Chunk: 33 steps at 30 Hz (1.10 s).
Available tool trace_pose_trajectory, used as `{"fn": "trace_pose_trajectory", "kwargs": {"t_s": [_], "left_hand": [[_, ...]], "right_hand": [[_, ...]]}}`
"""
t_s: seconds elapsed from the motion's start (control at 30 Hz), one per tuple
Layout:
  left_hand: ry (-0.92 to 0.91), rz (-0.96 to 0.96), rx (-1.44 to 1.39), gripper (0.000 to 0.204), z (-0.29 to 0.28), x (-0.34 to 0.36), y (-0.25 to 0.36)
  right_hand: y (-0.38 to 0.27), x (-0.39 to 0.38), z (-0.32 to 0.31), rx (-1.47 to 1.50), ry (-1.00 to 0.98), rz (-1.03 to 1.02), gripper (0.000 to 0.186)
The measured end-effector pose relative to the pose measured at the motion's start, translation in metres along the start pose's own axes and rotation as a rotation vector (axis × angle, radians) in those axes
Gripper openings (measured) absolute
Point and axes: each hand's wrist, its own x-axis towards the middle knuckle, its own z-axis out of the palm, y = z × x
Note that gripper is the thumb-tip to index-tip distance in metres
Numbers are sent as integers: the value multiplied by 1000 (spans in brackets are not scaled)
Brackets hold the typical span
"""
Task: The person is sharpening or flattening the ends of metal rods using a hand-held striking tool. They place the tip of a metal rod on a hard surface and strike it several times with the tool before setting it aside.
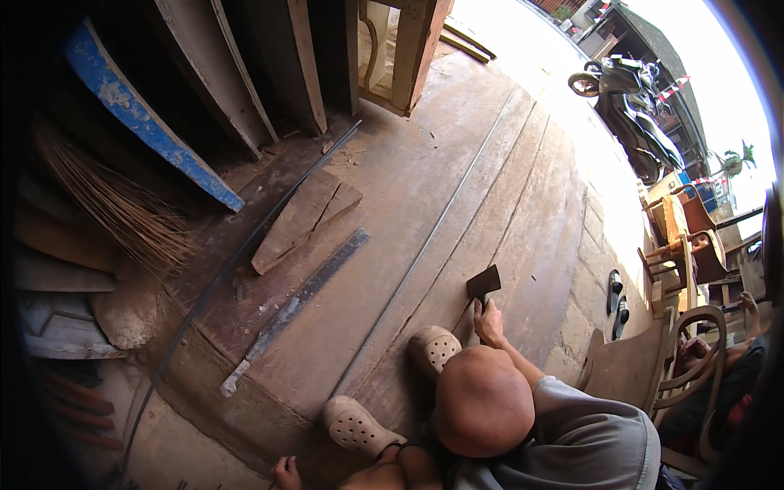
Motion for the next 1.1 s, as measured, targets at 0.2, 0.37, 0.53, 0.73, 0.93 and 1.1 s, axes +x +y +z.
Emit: {"fn": "trace_pose_trajectory", "kwargs": {"t_s": [0.2,0.37,0.53,0.73,0.93,1.1], "left_hand": [[-67,-2,29,34,-7,9,-6],[-52,48,65,41,6,27,-23],[-108,67,-10,38,12,49,-27],[-1,150,3,33,7,39,-15],[111,135,47,33,17,34,-26],[34,51,60,39,30,46,-29]], "right_hand": [[-3,-2,-1,23,15,8,45],[9,2,13,-1,56,-1,45],[13,7,13,-24,72,8,45],[16,9,9,-56,87,-22,45],[6,3,7,54,-9,47,45],[8,2,7,40,8,-9,43]]}}
